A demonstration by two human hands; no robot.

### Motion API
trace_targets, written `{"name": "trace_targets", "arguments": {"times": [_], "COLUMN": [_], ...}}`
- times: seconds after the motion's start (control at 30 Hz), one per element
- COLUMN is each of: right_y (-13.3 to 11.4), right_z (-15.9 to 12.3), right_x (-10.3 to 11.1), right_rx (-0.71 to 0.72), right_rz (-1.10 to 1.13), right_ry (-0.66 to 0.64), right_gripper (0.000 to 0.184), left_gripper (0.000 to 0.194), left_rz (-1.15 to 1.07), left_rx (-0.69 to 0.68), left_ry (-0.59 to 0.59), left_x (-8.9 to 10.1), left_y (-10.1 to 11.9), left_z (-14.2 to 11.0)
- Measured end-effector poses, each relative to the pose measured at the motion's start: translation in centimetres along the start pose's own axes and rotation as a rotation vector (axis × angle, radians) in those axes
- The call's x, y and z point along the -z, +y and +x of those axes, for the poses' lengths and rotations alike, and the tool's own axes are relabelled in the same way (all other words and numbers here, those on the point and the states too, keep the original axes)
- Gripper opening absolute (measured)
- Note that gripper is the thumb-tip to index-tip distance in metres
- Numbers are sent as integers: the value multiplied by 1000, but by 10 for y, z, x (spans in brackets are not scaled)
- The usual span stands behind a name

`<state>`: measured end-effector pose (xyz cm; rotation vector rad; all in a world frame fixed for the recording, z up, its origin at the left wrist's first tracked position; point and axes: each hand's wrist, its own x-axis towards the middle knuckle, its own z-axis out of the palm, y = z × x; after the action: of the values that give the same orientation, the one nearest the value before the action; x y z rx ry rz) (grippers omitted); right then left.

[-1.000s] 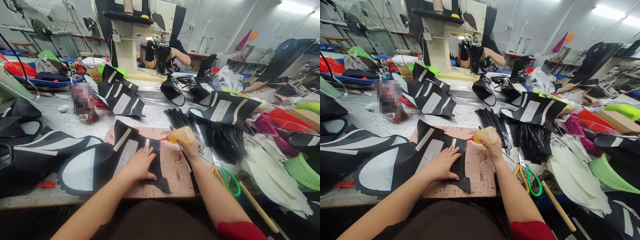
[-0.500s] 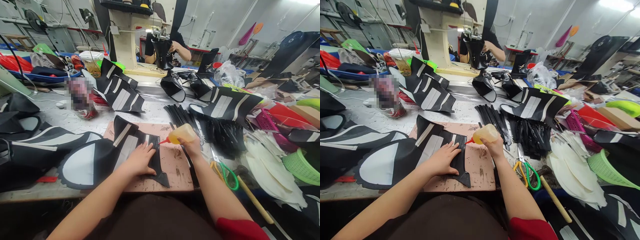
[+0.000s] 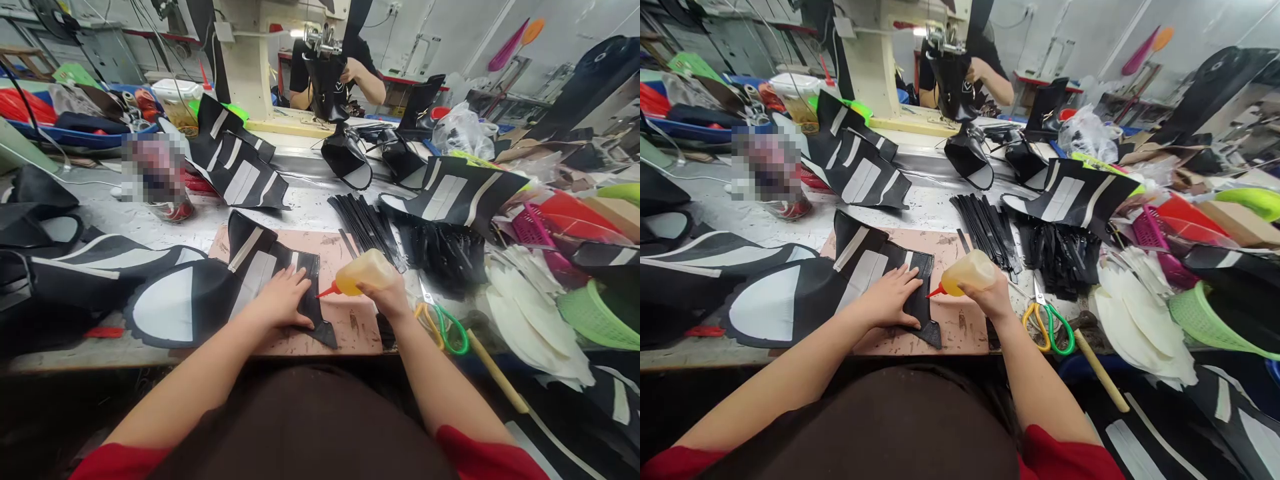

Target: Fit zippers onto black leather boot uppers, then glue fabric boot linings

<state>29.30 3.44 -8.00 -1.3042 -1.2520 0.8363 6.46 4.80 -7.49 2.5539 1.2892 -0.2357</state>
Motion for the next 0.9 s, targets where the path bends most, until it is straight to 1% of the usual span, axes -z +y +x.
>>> {"name": "trace_targets", "arguments": {"times": [0.2,0.27,0.53,0.63,0.9], "right_y": [-7,-9,-12,-14,-9], "right_z": [-19,-24,-29,-29,-32], "right_x": [10,13,29,35,42], "right_rx": [22,24,132,154,149], "right_rz": [-21,-38,-114,-119,-116], "right_ry": [-72,-93,-205,-216,-190], "right_gripper": [50,51,55,55,58], "left_gripper": [90,92,94,93,95], "left_rz": [31,35,53,60,58], "left_rx": [19,21,33,31,25], "left_ry": [-46,-53,-69,-65,-56], "left_x": [4,5,5,4,1], "left_y": [5,5,7,6,4], "left_z": [2,2,2,3,6]}}
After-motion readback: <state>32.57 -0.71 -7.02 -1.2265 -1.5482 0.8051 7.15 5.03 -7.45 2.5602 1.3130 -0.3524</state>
